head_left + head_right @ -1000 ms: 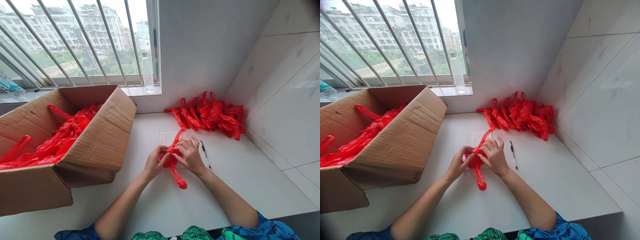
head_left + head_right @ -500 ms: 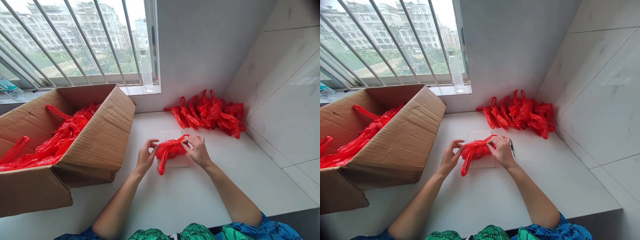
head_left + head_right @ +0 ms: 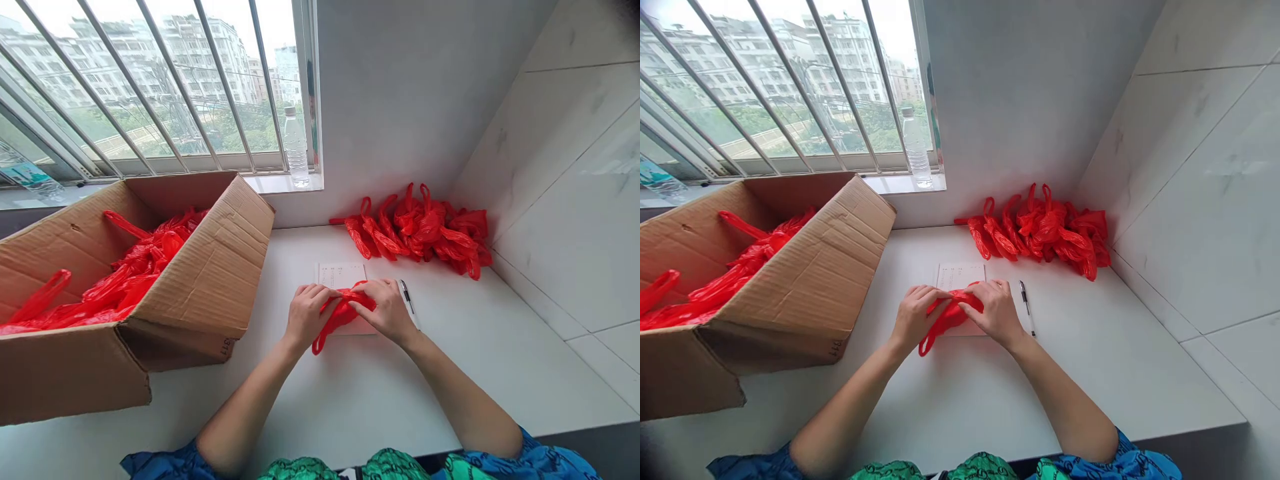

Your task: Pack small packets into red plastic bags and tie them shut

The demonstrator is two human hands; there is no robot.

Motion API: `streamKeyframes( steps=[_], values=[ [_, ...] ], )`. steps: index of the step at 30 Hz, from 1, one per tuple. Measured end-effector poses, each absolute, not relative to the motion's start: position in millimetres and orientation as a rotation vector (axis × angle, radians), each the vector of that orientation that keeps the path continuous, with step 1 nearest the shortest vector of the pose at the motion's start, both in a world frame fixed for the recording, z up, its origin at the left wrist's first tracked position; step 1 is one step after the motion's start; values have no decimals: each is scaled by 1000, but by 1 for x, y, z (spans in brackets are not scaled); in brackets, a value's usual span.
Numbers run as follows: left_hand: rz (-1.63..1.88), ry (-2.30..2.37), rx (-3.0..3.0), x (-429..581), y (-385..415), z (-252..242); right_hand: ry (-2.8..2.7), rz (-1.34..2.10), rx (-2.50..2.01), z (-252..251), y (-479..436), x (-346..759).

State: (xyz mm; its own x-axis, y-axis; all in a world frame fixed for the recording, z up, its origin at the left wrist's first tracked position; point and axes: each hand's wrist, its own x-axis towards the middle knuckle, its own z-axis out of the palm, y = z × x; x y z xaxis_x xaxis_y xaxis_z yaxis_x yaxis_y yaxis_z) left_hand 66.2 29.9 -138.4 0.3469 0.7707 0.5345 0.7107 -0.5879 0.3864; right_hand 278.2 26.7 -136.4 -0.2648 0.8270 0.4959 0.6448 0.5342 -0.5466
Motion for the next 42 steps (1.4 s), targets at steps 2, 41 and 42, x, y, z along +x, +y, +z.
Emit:
streamKeyframes(
  steps=[2, 41, 42],
  values=[
    [1180, 1408, 2387, 58, 31, -139, -1908, 375, -1216, -137, 30, 282],
    [1246, 815, 1719, 46, -6, -87, -2413, 65, -1313, -103, 10, 282],
    [1189, 859, 1802, 44, -6, -87, -2400, 95, -1340, -104, 11, 285]
  ],
)
